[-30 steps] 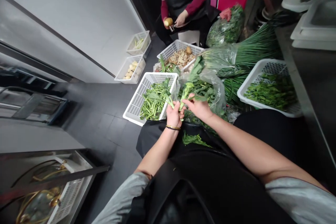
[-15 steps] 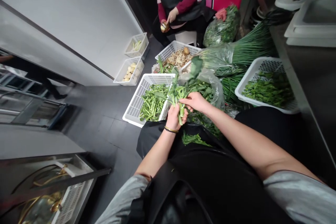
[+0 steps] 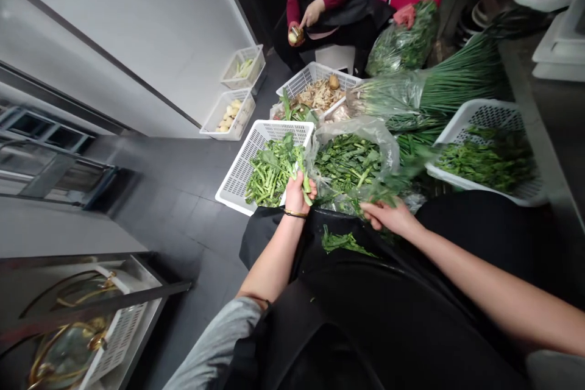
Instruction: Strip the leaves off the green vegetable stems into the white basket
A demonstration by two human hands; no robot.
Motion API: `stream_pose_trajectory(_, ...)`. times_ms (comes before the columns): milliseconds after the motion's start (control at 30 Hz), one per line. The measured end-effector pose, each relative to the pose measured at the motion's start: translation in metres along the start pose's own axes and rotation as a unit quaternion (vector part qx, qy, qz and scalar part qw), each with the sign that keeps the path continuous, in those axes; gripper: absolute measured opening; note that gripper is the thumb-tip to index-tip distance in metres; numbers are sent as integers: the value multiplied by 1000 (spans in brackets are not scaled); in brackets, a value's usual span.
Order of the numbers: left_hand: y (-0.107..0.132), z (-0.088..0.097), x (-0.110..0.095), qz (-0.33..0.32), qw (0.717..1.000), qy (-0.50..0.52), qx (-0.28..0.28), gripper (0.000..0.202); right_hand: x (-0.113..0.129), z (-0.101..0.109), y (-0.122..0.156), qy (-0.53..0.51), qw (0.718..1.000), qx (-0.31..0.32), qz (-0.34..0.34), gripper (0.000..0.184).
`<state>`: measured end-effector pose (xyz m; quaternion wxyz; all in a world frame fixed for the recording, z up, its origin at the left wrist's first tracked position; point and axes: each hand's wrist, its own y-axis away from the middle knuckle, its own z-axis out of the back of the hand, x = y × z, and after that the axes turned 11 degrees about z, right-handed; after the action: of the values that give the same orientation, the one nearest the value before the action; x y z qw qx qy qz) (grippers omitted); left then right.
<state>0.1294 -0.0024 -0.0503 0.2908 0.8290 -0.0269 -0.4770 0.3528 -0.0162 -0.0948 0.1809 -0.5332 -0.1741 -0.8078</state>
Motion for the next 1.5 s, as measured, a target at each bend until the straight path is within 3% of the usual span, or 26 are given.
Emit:
stream_pose_trajectory(67,7,2,0,-12,999,-10,42,46,-6,7,-4,48,996,60,-51,42)
stream_pose_trajectory(167,20,-3,5,-36,996,-45,72,43,19,13,-36,75,990,104,-59,42)
stream_pose_trajectory(233,29,-9,10,-46,992,-78,83,43,50,13,-63,-11,994,108,-14,41)
stream_pose_trajectory(333,39,-15,12,-37,991,-79,102,44,89,2,-90,-177,981,56,49,49)
stream_pose_trajectory(400,43,-18,8,0,992,-27,125,44,98,-8,-91,-244,967,21,70,49)
stream_pose_trajectory(500,47,-18,-3,101,976,59,182,39,92,-16,-78,-297,952,8,80,43)
stream_pose_trajectory(600,49,-18,-10,192,951,88,227,36,87,-8,-70,-348,935,1,66,48)
stream_pose_trajectory(667,50,-20,-9,212,941,85,251,35,91,1,-71,-357,931,30,67,47)
stream_pose_trajectory(767,51,-25,-1,166,957,50,234,37,101,4,-71,-247,965,29,90,35)
stream_pose_trajectory(867,50,-28,8,42,991,-6,125,42,106,-2,-60,-84,988,-58,120,40)
stream_pose_trajectory(933,48,-27,12,-12,996,-37,83,44,103,-3,-48,-29,990,-48,128,40)
stream_pose_trajectory(1067,49,-23,15,-7,992,-63,112,43,88,8,-39,-113,987,99,58,41)
stream_pose_trajectory(1167,51,-23,16,21,984,-85,155,42,84,16,-49,-210,975,55,48,44)
stream_pose_trajectory(1233,51,-26,19,14,984,-96,146,42,86,14,-58,-196,979,20,58,45)
stream_pose_trajectory(1367,48,-31,32,-3,995,-76,69,46,93,-5,-65,48,990,-80,102,38)
stream_pose_trajectory(1433,45,-30,37,-9,996,-76,43,46,90,-12,-61,207,962,-96,151,31)
stream_pose_trajectory(1500,40,-26,36,-13,997,-77,27,47,79,-14,-56,302,933,-64,183,28)
